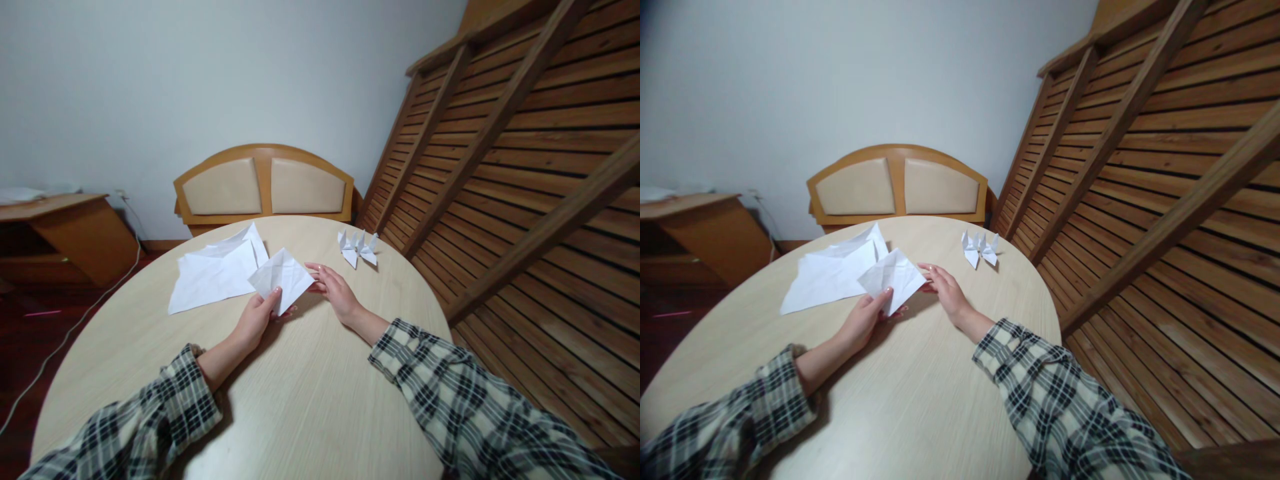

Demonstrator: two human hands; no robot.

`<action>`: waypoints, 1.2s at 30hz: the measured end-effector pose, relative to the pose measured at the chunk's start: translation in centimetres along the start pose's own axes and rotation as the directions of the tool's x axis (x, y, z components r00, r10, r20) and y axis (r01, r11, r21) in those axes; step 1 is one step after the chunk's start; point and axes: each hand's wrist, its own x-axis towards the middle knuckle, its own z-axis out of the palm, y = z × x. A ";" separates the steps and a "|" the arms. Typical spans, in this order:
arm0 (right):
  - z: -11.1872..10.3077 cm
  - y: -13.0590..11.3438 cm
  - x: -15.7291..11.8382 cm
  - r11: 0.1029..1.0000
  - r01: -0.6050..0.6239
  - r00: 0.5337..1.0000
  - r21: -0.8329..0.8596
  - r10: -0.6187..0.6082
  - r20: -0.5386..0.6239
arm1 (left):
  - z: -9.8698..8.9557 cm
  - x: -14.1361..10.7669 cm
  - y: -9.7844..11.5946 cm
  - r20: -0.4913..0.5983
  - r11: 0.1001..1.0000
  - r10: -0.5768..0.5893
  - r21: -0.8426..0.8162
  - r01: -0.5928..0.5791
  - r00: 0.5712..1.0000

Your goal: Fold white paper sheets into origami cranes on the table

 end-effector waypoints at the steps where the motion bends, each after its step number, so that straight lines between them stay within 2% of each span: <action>1: 0.0 -0.1 0.0 1.000 -0.008 1.000 0.005 0.008 -0.011 | -0.1 0.0 -0.1 -0.003 1.000 -0.003 -0.007 0.003 1.000; 10: 0.1 -0.2 0.0 0.999 -0.050 0.998 0.001 0.050 -0.037 | -0.3 0.3 -0.4 -0.013 1.000 0.000 -0.008 0.000 1.000; 19: 0.1 -0.3 0.0 0.998 0.000 1.000 -0.056 0.000 -0.006 | -0.2 0.2 -0.4 -0.012 0.999 0.014 0.040 -0.014 1.000; 28: 0.2 -0.4 -0.1 0.994 0.075 0.997 -0.083 -0.075 -0.004 | 0.0 0.0 -0.1 -0.030 1.000 -0.012 0.006 0.012 0.999; 36: 0.0 -0.3 -0.1 0.972 0.113 0.994 -0.206 -0.108 0.032 | -0.1 -0.2 0.2 -0.033 0.999 0.013 0.053 -0.011 0.999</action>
